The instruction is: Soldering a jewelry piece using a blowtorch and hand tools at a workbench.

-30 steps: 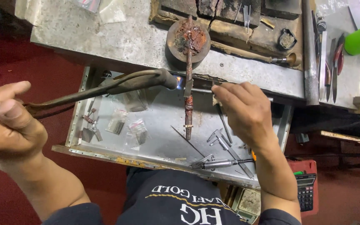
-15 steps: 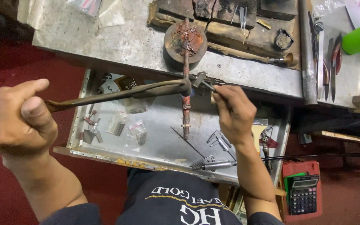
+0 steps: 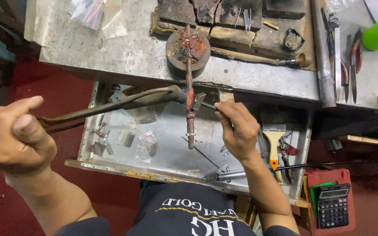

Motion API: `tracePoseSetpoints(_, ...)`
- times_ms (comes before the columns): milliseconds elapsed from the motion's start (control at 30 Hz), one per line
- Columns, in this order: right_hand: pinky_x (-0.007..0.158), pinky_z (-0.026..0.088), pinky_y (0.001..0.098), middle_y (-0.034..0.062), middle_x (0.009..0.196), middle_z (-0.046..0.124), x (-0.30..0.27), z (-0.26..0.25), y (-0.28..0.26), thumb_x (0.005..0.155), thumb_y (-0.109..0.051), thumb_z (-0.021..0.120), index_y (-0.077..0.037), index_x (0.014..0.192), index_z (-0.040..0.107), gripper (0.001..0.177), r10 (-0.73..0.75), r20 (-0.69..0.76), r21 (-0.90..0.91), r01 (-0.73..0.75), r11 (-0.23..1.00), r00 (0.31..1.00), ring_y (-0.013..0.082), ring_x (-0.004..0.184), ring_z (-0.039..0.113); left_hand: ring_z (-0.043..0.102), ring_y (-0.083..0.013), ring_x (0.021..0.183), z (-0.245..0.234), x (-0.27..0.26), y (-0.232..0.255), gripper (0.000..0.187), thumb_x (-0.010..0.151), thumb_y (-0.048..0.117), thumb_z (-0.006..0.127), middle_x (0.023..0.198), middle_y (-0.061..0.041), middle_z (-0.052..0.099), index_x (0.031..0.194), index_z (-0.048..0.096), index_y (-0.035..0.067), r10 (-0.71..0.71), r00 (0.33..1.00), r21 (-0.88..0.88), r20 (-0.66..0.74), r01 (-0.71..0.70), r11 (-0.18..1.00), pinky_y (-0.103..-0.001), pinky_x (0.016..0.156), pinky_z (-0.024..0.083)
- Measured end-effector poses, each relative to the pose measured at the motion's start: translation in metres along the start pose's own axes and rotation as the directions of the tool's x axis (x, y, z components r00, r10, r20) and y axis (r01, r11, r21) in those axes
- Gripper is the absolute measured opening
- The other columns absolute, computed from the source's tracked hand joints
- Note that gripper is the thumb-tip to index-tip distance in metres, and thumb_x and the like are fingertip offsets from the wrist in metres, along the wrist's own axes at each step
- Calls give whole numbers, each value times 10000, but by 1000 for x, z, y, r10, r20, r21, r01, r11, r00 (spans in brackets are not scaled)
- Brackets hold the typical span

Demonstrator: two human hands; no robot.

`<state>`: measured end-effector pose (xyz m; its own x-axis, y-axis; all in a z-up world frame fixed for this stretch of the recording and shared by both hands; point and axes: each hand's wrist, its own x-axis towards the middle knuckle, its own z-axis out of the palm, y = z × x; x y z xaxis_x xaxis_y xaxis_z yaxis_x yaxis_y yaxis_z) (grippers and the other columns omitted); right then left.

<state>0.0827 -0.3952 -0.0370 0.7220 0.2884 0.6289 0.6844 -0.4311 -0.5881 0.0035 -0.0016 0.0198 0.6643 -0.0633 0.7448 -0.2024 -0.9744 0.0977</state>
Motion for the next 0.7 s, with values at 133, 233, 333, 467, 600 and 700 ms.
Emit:
tracePoseSetpoints(133,840,607,364,220,1050,713,15,-8,6,1013,35,646,58,1151,681,144,-20,-8,-35,19,999,1000,319,936,704,708,-447,871,2,0,-1,626,1325,220,347,1076,-277,814,1120,802,-157,-17,1000,-35,-25,16,999,-499,826,507)
tracePoseSetpoints(233,836,604,390,232,1053,711,34,-15,4,999,44,683,79,1152,692,157,-86,16,-112,87,990,996,334,939,695,697,-437,806,0,3,-2,658,1332,199,323,1033,-246,829,1087,839,-127,-44,998,48,-50,46,998,-484,738,474)
tracePoseSetpoints(333,802,571,428,246,1028,701,52,-20,-5,1026,85,646,103,1115,707,109,-131,76,-163,142,976,989,367,918,684,707,-376,731,0,5,-6,646,1319,196,343,976,-191,836,1046,850,-95,-39,994,92,-101,48,995,-438,650,469)
tracePoseSetpoints(467,747,553,406,237,1004,694,64,-20,-6,1028,90,683,112,1112,714,92,-181,107,-206,200,958,978,349,879,667,690,-365,702,0,4,-6,626,1304,190,364,939,-179,825,1009,834,-99,-49,994,61,-100,55,997,-417,622,434)
tracePoseSetpoints(600,722,504,420,223,1008,708,60,-21,-2,1032,82,667,81,1096,721,83,-191,177,-230,229,946,966,343,857,666,736,-376,762,1,-1,-7,593,1311,190,362,974,-171,835,1030,805,-85,-51,997,56,-64,54,997,-428,657,470)
tracePoseSetpoints(700,661,426,400,209,995,732,59,-26,-10,1050,37,641,65,1079,709,79,-206,232,-273,267,924,951,308,789,631,719,-378,753,2,-1,-7,600,1309,187,371,979,-174,839,1023,819,-91,-56,996,42,-66,59,997,-430,659,459)
